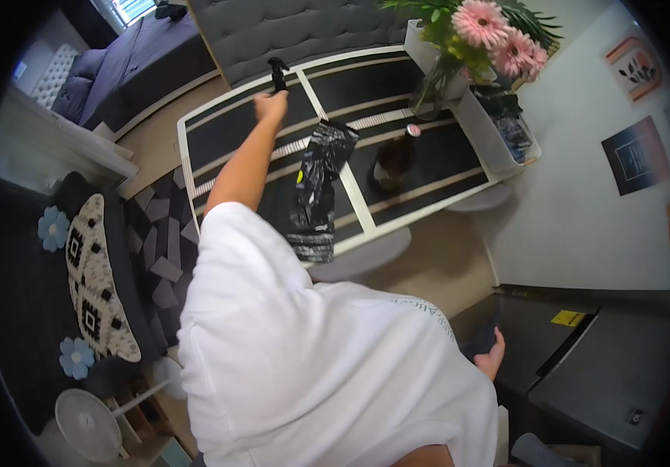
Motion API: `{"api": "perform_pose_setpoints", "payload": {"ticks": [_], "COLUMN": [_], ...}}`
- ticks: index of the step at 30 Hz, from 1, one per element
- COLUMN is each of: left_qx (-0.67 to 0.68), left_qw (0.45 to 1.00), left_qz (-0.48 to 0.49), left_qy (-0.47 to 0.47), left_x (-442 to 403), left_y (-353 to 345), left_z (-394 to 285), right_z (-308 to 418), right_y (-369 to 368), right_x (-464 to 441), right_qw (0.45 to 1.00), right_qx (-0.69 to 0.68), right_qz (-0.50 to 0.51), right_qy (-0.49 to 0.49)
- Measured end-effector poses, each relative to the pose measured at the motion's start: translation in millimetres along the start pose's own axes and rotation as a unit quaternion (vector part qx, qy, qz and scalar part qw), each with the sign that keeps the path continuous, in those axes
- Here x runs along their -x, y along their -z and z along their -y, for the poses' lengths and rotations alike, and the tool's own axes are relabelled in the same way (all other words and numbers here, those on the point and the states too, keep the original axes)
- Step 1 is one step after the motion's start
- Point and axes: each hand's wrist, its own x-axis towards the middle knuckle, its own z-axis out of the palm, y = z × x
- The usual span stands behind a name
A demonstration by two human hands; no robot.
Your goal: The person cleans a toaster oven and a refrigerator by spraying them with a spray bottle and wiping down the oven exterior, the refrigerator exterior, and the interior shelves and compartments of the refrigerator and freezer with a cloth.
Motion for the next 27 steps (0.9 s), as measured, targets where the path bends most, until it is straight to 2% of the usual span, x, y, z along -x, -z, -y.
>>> {"api": "perform_pose_setpoints", "payload": {"ticks": [2,6,7,8,10,12,14,15,19,21,22,23,24,25,26,27], "left_qx": [-0.063,-0.147,-0.16,-0.145,-0.11,-0.113,-0.023,-0.05,-0.158,-0.099,-0.121,-0.037,0.003,0.104,0.196,0.208], "left_qw": [0.991,0.987,0.985,0.988,0.993,0.992,0.998,0.998,0.984,0.981,0.962,0.95,0.953,0.941,0.936,0.925], "left_qz": [-0.099,-0.048,-0.035,-0.021,0.009,0.039,0.048,0.033,-0.025,-0.069,-0.13,-0.108,-0.051,0.036,0.138,0.201], "left_qy": [0.061,0.044,0.051,0.038,0.049,0.049,0.035,0.021,-0.078,-0.155,-0.207,-0.291,-0.299,-0.321,-0.257,-0.248], "left_x": [-36.4,-102.0,-113.1,-130.2,-138.5,-156.3,-192.0,-190.6,-143.2,-101.2,-86.7,-62.6,-41.9,-25.0,13.9,55.7], "left_y": [2.5,-19.1,-27.2,-39.3,-52.3,-68.9,-93.1,-96.3,-70.4,-46.3,-37.9,-21.4,-5.0,6.4,20.6,33.7], "left_z": [-21.8,-38.3,-43.4,-38.0,-41.0,-29.7,3.2,8.2,-10.5,-32.2,-40.4,-55.5,-70.7,-78.6,-98.3,-114.8], "right_z": [-18.5,-35.3,-40.6,-39.4,-40.2,-43.8,-47.4,-52.5,-59.1,-64.7,-64.1,-64.8,-66.5,-65.4,-64.9,-65.1], "right_y": [8.4,33.5,54.8,44.1,45.5,39.3,32.6,45.5,25.0,30.4,29.2,24.6,25.9,22.0,13.2,0.2], "right_x": [-10.6,-13.8,-22.6,-1.8,20.2,40.8,54.2,50.5,56.7,49.0,49.4,51.5,51.3,53.1,55.9,60.1], "right_qw": [0.998,0.993,0.994,0.986,0.98,0.972,0.967,0.975,0.972,0.978,0.978,0.978,0.978,0.971,0.958,0.941], "right_qx": [-0.039,-0.023,-0.041,-0.02,-0.025,-0.011,-0.012,-0.028,-0.017,-0.029,-0.027,-0.026,-0.024,-0.01,0.025,0.06], "right_qz": [-0.045,-0.114,-0.104,-0.167,-0.195,-0.236,-0.255,-0.219,-0.233,-0.208,-0.208,-0.208,-0.209,-0.238,-0.281,-0.322], "right_qy": [-0.016,-0.001,-0.006,0.013,-0.013,0.008,0.003,0.005,0.005,0.006,0.005,0.004,0.002,0.001,0.042,0.082]}}
